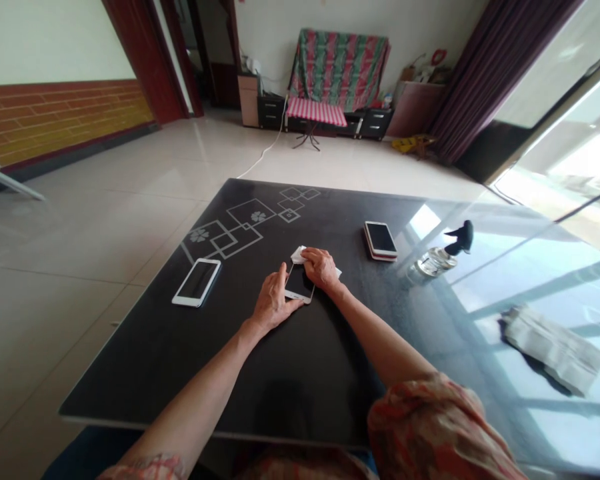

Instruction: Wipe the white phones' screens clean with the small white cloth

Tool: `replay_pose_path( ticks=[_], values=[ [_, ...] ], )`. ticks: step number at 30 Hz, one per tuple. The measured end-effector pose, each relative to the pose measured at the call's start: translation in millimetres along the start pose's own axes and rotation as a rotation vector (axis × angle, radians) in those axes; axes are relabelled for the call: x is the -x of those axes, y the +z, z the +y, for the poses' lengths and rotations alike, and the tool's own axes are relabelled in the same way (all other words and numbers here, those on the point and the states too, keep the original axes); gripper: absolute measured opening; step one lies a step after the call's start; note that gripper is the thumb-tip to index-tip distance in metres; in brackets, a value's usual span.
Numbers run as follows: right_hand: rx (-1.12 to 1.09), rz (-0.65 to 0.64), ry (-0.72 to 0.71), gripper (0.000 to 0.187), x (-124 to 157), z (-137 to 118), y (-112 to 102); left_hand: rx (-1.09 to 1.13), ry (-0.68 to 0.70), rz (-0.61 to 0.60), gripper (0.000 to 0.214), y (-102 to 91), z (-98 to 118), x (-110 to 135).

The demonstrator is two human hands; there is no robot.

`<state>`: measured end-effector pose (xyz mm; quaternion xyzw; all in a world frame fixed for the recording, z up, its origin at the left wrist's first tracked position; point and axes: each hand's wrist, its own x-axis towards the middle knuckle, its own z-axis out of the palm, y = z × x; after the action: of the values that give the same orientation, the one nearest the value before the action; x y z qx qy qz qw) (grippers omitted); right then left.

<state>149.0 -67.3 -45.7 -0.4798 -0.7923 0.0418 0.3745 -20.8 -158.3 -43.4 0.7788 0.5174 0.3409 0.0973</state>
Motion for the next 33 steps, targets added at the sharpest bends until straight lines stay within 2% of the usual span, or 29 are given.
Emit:
replay_pose_path(
  ticks=[3,15,33],
  values=[
    [-0.01,0.001,-0.007,0.032,2.9,-4.9,1.0,0.018,-0.027,0.017,0.098,-4.1,0.2,3.2],
    [-0.028,-0.006,0.021,0.032,2.5,-2.9,-0.1,0.028,-0.013,0.017,0.096,-4.3,0.8,5.2],
    [-0.143,-0.028,0.026,0.032,1.5,-0.4,-2.8,0.032,-0.066,0.014,0.097,-2.9,4.2,9.0]
  ],
)
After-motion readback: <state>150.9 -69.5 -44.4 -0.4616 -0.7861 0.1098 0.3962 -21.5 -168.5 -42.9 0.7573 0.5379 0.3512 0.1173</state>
